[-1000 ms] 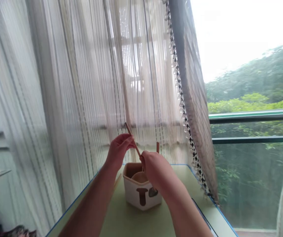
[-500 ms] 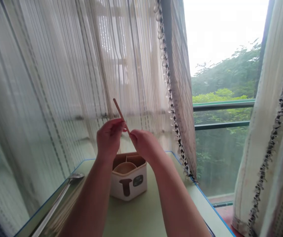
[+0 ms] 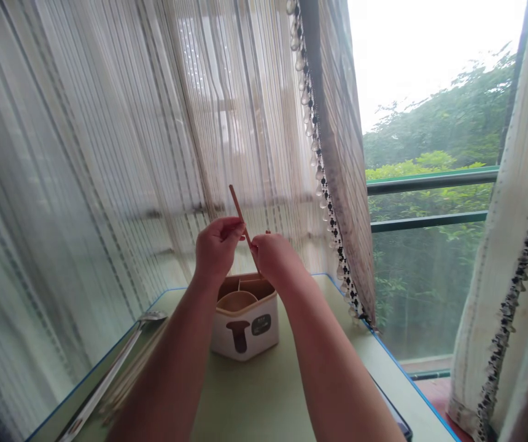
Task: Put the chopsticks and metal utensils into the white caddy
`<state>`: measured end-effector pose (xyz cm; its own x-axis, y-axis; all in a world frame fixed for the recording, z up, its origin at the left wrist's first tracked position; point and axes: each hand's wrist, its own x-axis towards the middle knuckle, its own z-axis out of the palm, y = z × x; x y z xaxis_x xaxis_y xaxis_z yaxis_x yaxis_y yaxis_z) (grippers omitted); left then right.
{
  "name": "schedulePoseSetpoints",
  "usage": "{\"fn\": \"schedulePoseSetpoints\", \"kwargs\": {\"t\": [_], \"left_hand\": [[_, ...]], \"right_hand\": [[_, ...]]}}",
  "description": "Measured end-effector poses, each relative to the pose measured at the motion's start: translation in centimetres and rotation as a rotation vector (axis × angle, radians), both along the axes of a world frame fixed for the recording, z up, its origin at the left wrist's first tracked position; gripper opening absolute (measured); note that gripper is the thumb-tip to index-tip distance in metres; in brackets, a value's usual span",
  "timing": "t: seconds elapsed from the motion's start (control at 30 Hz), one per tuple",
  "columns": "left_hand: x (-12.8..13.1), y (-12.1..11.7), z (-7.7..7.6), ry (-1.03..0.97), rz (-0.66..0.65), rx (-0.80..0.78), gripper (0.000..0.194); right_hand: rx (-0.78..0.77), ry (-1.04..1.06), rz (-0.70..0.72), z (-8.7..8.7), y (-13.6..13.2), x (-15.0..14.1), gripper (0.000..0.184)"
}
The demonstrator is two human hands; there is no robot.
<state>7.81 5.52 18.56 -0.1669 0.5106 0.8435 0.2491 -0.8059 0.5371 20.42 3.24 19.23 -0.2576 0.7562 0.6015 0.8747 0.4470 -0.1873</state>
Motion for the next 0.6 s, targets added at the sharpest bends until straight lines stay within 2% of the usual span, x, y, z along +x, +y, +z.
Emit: {"fn": "schedulePoseSetpoints", "kwargs": {"t": [0.17, 0.37, 0.47, 0.6], "left_hand": [[0.1, 0.7, -0.3, 0.021, -0.02, -0.024, 0.019], [0.1, 1.7, -0.8, -0.002, 0.002, -0.055, 0.02], [0.0, 2.4, -1.2, -0.002, -0.002, -0.091, 0.02], [0.0, 3.4, -2.3, 0.052, -0.075, -0.174, 0.017]], "right_hand": [[-0.093, 0.04, 0.016, 0.0, 0.0, 0.3, 0.024], [-0.115, 0.042, -0.039, -0.3, 0.5, -0.1, 0.026], [-0.147, -0.018, -0.068, -0.8, 1.4, -0.2, 0.026], [-0.207, -0.153, -0.152, -1.7, 2.7, -0.4, 0.024]]}}
